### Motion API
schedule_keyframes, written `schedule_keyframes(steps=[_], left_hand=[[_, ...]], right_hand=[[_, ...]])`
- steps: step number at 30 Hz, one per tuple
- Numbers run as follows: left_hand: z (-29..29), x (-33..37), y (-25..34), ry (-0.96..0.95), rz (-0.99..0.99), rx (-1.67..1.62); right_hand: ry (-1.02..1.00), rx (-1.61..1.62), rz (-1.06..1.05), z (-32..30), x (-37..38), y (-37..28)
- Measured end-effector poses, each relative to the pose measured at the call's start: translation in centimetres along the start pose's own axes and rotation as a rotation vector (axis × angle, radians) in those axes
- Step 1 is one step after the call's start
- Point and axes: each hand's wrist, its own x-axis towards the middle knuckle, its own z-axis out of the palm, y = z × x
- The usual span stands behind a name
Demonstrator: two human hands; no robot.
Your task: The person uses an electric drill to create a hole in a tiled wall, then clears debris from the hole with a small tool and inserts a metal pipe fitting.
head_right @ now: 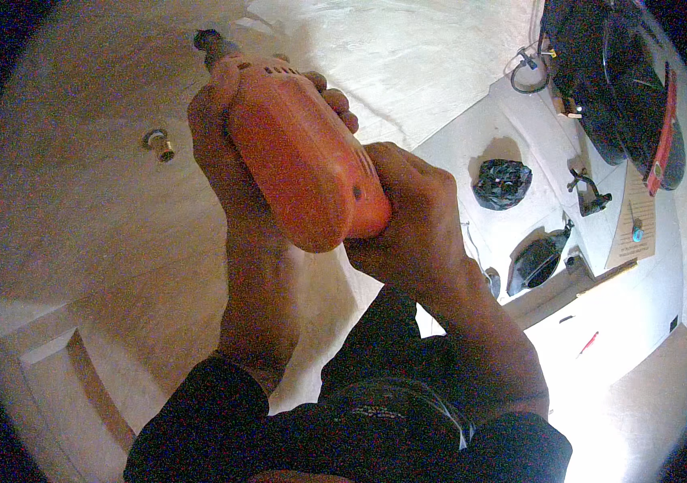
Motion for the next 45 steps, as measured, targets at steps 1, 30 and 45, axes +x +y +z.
schedule_keyframes(steps=[1, 30, 45], left_hand=[[-0.1, -0.2, 0.1, 0.006, -0.015, -0.025], [0.5, -1.4, 0.4, 0.059, -0.111, -0.101], [1.0, -0.3, 1.3, 0.078, -0.065, 0.032]], right_hand=[[-0.020, -0.028, 0.012, 0.0, -0.2, -0.1], [-0.055, -0.054, -0.034, -1.1, -1.1, -1.5], [-0.052, -0.143, -0.069, -1.4, -0.1, -1.8]])
